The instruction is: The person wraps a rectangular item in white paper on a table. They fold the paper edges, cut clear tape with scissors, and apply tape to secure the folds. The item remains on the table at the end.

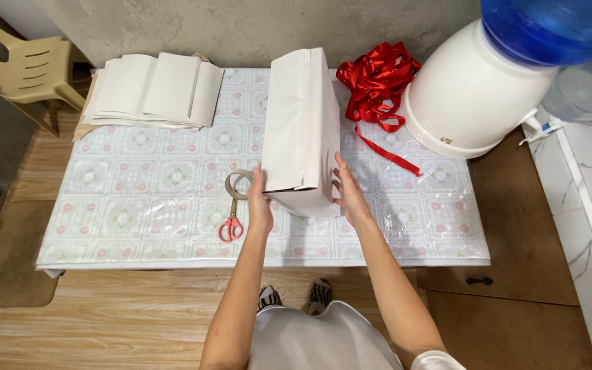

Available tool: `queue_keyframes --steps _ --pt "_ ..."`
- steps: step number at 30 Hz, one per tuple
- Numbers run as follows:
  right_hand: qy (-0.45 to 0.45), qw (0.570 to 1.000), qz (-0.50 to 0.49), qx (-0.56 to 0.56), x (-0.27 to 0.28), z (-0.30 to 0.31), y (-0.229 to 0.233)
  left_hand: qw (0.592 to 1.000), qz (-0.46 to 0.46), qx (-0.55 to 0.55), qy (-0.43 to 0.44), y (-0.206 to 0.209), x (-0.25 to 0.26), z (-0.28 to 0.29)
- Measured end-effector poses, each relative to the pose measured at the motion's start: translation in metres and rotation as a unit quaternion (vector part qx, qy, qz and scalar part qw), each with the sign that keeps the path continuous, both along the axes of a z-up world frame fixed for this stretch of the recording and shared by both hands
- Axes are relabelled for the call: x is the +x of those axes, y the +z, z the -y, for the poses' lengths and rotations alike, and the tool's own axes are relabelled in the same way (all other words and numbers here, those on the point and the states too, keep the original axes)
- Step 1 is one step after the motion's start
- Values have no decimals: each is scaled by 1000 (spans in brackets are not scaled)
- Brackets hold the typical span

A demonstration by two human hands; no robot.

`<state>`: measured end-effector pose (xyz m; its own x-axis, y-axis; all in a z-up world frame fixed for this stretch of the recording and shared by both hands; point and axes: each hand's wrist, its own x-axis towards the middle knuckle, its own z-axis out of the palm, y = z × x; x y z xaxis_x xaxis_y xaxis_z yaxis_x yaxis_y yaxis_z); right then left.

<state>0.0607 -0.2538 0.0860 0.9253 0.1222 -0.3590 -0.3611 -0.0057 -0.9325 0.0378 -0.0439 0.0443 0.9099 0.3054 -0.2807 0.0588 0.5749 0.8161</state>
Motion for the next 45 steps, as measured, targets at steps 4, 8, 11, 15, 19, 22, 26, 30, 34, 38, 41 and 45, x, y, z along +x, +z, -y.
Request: queue_keyframes --steps 4,8,11,15,19,22,26,30,34,38,41,45 --pt "38 997 44 -41 3 -7 -5 998 -4 35 -47 1 5 10" --pt "-3 999 -21 46 2 9 -17 990 -7 132 -54 12 0 28" --pt "12 992 -8 129 5 23 -26 988 35 148 -38 18 -9 43" --pt "51 982 13 179 9 23 -31 976 87 198 19 19 -21 51" --pt "37 996 66 51 15 10 -24 989 28 142 -29 20 -16 18" --pt "58 986 144 67 11 0 -17 993 20 105 -57 21 -14 5" --pt "75 986 115 97 4 0 -14 985 90 137 -63 24 -8 -1" --pt "76 988 136 -4 1 7 -18 964 51 231 -124 36 -5 -7" --pt "67 973 222 -17 -6 3 -15 873 149 457 -81 58 -20 -8" --pt "0 952 300 -57 -19 -7 -3 630 285 715 -99 67 -36 -2" --pt "-36 904 405 -133 -28 -11 6 610 315 722 -92 55 -38 5" --pt "-36 877 447 -171 -38 -15 11 636 338 692 -47 38 -31 10"
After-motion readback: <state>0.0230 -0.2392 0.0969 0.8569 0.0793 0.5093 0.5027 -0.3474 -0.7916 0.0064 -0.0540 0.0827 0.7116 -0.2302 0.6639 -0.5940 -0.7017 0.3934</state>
